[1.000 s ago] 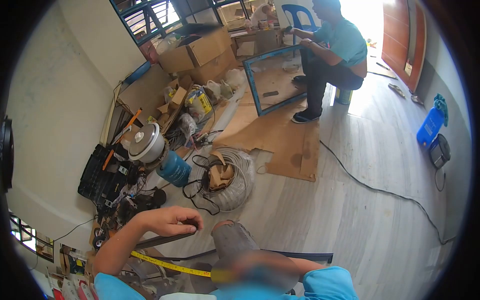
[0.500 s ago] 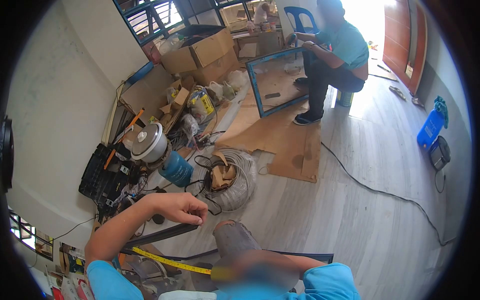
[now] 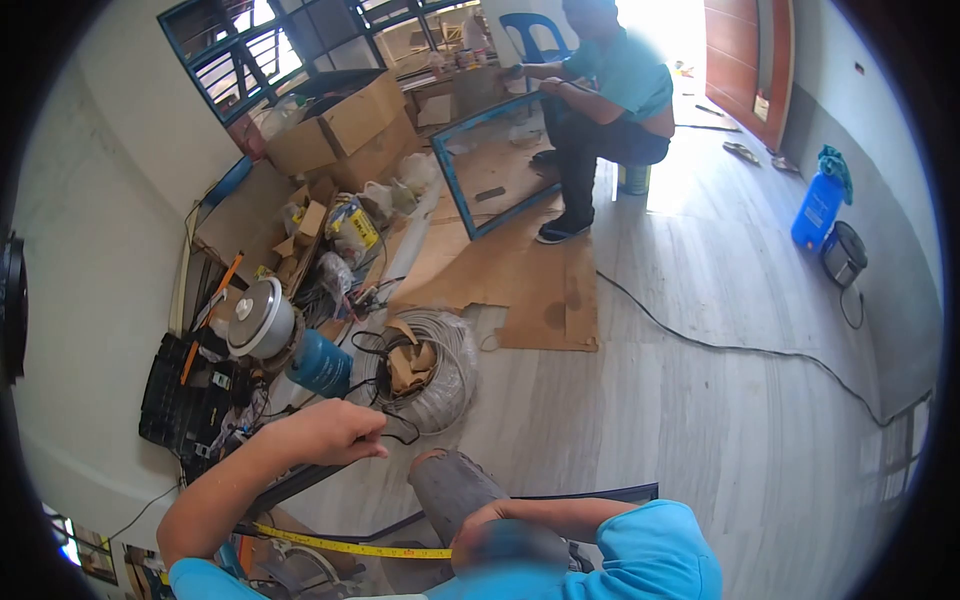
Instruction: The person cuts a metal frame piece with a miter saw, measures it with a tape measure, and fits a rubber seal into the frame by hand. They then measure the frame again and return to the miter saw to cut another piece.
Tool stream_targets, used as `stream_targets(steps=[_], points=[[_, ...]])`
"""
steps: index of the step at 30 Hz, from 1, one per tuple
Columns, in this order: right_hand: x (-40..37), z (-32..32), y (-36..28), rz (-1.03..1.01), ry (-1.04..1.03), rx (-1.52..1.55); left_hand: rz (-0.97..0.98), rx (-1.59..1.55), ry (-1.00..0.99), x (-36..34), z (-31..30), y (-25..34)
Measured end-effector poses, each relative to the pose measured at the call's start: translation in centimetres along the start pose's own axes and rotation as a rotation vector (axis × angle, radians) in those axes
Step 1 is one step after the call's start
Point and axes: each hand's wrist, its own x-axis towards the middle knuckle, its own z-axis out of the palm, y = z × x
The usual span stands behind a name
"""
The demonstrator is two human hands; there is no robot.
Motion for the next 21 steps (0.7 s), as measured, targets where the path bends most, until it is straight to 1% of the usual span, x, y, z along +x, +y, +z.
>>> stream_targets(steps=[3,6,9,12,15,18,21], points=[[0.1,-0.3,0.2,0.008,-0.009,0.016,0.032,-0.101,0.153,-0.5,0.7,0.3],[0.2,-0.3,0.5,0.000,-0.015,0.012,-0.038,-0.211,0.159,-1.3,0.4,0.5],[0.1,-0.4,0.6,-0.009,-0.001,-0.010,-0.091,-0.473,0.165,-2.6,0.7,0.4],[-0.3,0.6,0.0,-0.005,0.023,-0.023,-0.125,-0.468,0.161,-3.1,1.0,0.1],[0.0,0.0,0.3,0.013,-0.013,-0.004,-0.106,-0.513,0.129,-3.0,1.0,0.4],[-0.3,0.3,0.1,0.037,0.009,-0.003,-0.010,-0.364,0.132,-2.9,1.0,0.5],[0.0,0.6,0.2,-0.011,-0.084,0.021,-0.002,-0.370,0.059,-2.7,0.8,0.3]])
